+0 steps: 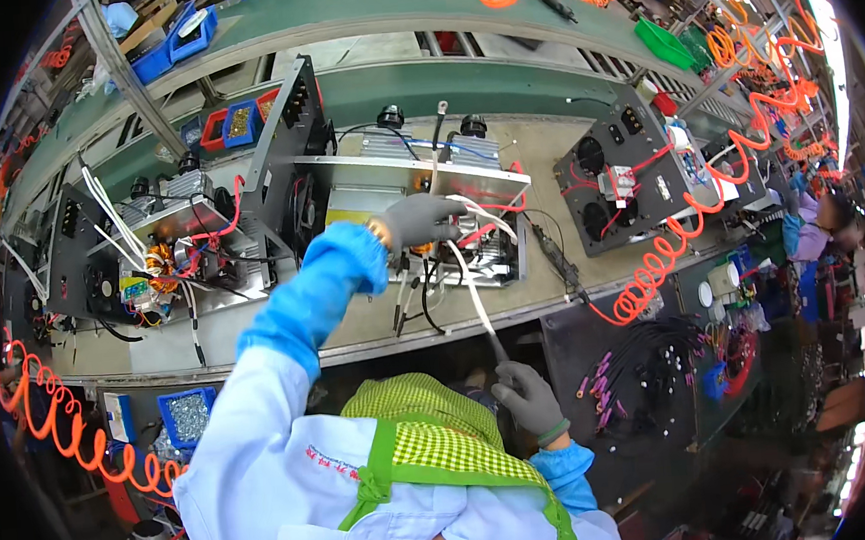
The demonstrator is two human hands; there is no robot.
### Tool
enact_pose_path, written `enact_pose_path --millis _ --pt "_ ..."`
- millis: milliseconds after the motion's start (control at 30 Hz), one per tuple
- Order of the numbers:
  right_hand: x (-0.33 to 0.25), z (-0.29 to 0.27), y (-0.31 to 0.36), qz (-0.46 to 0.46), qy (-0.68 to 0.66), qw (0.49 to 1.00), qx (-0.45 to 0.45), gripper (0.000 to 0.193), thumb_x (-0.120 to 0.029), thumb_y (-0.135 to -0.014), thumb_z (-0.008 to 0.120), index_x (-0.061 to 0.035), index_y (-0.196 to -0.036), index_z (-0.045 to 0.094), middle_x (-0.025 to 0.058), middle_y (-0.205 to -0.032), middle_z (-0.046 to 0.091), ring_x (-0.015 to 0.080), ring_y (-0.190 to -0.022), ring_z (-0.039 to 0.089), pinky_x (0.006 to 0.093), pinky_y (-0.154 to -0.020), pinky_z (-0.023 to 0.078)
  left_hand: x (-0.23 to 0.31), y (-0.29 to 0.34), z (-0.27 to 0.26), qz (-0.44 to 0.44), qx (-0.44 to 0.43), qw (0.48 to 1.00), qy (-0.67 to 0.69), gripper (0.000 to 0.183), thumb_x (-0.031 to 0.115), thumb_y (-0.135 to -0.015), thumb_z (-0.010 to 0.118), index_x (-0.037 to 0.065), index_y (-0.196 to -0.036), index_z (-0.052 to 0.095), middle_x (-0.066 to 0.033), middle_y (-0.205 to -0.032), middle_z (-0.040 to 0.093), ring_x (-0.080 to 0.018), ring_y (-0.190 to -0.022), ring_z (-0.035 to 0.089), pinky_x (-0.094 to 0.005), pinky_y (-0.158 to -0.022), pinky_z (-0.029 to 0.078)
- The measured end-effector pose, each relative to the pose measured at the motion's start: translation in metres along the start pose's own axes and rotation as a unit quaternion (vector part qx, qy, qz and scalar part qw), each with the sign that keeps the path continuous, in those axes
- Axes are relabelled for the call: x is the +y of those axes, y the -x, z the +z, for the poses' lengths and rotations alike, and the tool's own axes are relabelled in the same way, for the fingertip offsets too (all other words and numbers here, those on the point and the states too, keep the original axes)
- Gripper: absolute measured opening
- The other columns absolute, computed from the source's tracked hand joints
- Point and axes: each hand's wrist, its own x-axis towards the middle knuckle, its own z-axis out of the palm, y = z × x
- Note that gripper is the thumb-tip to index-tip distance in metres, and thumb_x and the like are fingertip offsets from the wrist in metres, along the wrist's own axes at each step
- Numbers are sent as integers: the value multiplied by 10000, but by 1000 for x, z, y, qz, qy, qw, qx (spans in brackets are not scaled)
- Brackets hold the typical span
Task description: Assembling components and wiring within metal enclosures on a factory assembly line.
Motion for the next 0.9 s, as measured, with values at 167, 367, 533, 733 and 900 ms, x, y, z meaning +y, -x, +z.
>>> enact_pose_path --millis 167,367,533,733,900 --pt "12 12 36 -7 49 997 58 366 -173 -800 651 -13 -1122 581 135 -1124 590 244 -1003 599 349 -865 479 22 -28 11 -19 -208 940 -270 369 192 -719 612 155 -1085 633 -143 -969 656 -343 -934 623 -441 -782 507" --pt "29 -7 92 81 17 989 121 354 -166 -807 647 -17 -1122 586 134 -1112 590 231 -1003 592 344 -837 491 -6 2 35 -7 -190 936 -296 272 183 -724 644 164 -993 673 -117 -931 665 -335 -899 635 -428 -768 517" --pt "50 -27 140 35 -28 986 161 332 -137 -831 627 -7 -1132 578 138 -1119 587 218 -979 600 337 -823 496 17 -2 32 -60 -114 942 -311 309 94 -755 553 176 -1034 658 -130 -948 661 -325 -908 635 -409 -795 509" --pt "83 -49 231 82 -15 975 206 346 -176 -809 652 -8 -1103 587 130 -1018 625 207 -936 612 338 -810 491 -86 100 87 -162 508 754 384 189 122 -843 625 54 -1019 615 -125 -994 626 -254 -917 604 -344 -808 478" --pt "149 -73 331 88 -28 966 243 355 -193 -799 662 -19 -1099 593 136 -1019 632 205 -946 611 338 -827 482 -25 140 151 -126 469 785 384 305 91 -844 621 57 -1140 561 -81 -1057 636 -238 -958 608 -330 -825 482"
